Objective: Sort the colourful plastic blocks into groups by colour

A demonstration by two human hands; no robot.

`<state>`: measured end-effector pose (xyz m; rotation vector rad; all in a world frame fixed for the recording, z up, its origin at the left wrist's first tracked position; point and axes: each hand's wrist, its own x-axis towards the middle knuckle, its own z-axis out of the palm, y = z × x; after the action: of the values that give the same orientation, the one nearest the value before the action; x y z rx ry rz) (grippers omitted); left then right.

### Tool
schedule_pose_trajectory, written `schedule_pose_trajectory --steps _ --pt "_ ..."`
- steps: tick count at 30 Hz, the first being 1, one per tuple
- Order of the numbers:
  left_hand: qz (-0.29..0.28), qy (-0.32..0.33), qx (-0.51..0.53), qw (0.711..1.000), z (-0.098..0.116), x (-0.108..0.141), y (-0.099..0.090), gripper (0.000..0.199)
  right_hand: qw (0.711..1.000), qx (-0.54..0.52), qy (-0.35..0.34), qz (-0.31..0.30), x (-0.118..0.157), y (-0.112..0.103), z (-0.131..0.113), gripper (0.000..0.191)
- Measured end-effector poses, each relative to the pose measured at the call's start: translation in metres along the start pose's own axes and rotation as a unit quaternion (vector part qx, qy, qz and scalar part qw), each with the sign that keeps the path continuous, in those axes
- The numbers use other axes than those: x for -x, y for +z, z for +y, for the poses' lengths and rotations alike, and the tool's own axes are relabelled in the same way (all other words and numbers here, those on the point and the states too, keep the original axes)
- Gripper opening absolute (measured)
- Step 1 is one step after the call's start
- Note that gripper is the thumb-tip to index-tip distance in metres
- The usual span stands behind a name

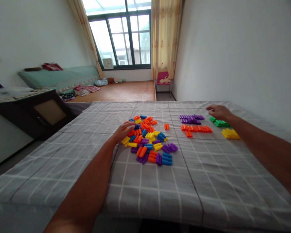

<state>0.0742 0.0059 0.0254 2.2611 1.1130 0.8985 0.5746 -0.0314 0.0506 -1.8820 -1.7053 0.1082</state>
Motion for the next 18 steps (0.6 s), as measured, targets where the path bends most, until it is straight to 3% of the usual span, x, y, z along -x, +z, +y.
schedule_pose_trajectory --steps 2,4,9,14,18 --pt "-0.063 0.025 -0.026 0.997 0.005 0.001 0.005 0.050 0.998 0.038 -0.042 -0.030 0.002 -0.004 -0.021 0.020" --pt "-0.080 0.033 -0.058 0.995 0.003 0.002 0.010 0.049 0.987 0.056 -0.110 -0.102 0.010 0.006 -0.055 0.021" --pt "-0.004 0.025 -0.081 0.996 -0.020 -0.003 0.016 0.039 0.937 -0.021 -0.156 -0.312 0.043 0.061 -0.136 0.036" --pt "0.082 -0.021 -0.078 0.993 -0.034 -0.006 0.007 0.035 0.922 -0.106 -0.215 -0.304 0.055 0.096 -0.173 0.041" --pt "0.120 -0.070 -0.078 0.987 -0.034 -0.007 0.001 0.040 0.912 -0.177 -0.173 -0.326 0.045 0.113 -0.193 0.032"
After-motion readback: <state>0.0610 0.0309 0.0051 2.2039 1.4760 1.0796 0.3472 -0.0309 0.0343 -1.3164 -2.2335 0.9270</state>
